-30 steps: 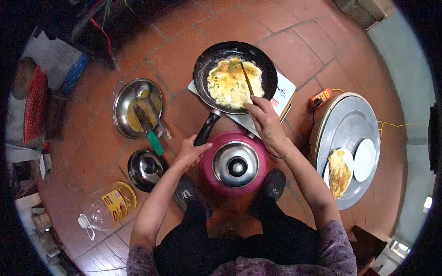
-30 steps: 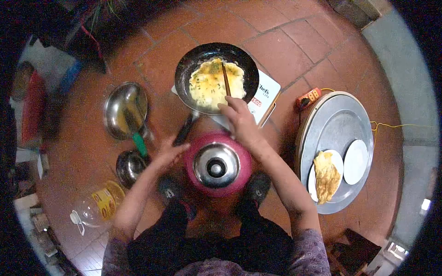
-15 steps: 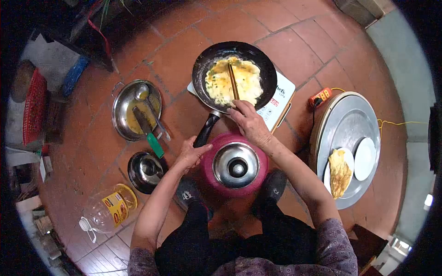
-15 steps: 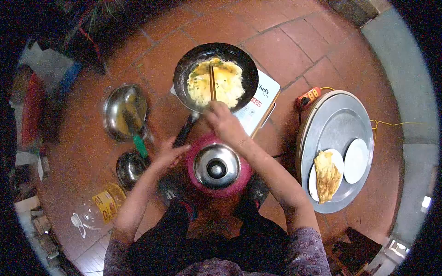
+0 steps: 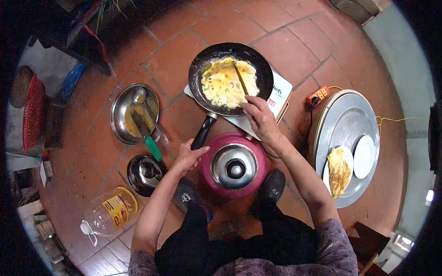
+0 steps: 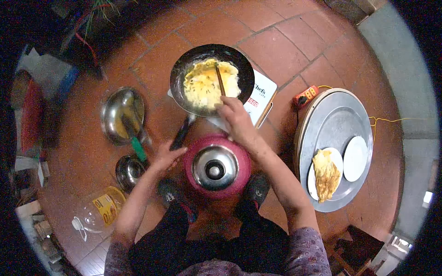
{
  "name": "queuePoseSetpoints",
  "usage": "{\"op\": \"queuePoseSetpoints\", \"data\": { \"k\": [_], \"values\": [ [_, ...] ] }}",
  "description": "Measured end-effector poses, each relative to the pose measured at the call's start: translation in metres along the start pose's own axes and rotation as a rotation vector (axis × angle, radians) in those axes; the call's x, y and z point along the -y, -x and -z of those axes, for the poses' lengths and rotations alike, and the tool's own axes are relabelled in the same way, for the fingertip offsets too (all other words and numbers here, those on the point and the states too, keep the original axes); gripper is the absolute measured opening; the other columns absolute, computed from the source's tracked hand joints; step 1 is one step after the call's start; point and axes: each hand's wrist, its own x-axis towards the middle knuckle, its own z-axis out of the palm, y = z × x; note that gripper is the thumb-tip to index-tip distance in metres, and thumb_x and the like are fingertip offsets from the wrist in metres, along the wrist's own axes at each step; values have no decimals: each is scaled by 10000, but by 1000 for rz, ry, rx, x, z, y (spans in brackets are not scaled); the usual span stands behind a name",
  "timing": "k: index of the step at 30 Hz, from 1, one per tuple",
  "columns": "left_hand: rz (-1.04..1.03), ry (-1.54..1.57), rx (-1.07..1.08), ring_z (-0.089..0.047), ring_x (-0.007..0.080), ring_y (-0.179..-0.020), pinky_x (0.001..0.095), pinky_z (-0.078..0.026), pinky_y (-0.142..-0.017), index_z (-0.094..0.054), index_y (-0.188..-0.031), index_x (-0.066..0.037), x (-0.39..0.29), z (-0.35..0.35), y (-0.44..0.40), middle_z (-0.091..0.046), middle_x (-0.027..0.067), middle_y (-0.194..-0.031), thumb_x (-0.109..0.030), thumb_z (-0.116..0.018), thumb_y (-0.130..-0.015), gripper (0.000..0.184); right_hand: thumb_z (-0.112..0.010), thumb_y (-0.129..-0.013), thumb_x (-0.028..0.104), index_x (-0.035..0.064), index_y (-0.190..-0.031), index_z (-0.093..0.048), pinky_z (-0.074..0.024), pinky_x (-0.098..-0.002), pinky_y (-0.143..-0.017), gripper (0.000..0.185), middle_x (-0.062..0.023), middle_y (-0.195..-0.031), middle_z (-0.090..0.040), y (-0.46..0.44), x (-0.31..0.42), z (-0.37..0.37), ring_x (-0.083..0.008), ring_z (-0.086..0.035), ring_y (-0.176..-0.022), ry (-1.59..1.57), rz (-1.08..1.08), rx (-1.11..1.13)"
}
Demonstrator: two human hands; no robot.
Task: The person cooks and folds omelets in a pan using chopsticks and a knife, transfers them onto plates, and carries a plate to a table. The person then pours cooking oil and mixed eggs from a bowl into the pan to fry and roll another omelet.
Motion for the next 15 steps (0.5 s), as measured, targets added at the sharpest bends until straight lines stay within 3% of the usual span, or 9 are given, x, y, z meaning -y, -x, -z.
{"op": "queuePoseSetpoints", "data": {
  "k": [3, 10, 15],
  "values": [
    [96, -60, 83, -445, 77, -457, 210, -339, -372, -428, -1179, -32, -10, 5, 4, -511, 9, -611, -275, -722, -730, 589, -576, -784, 12, 38, -1031, -581, -443, -376, -852, 248, -154, -1097, -528, 5, -2, 12, -321, -509, -1030, 16, -66, -33],
    [53, -6, 82, -427, 74, -447, 210, -328, -360, -424, -1186, -26, 8, 5, -9, -501, 0, -609, -274, -718, -737, 591, -564, -813, 15, 35, -1000, -602, -438, -365, -853, 193, -156, -1069, -562, 11, 11, 21, -305, -541, -1000, -10, -97, -144],
    [21, 17, 74, -398, 68, -404, 205, -304, -343, -434, -1172, -32, 12, 4, -10, -483, -26, -574, -276, -710, -745, 563, -545, -834, 16, 8, -988, -609, -424, -338, -879, 166, -154, -1056, -584, 12, 16, 19, -258, -551, -1013, -243, -274, -209]
  ]
}}
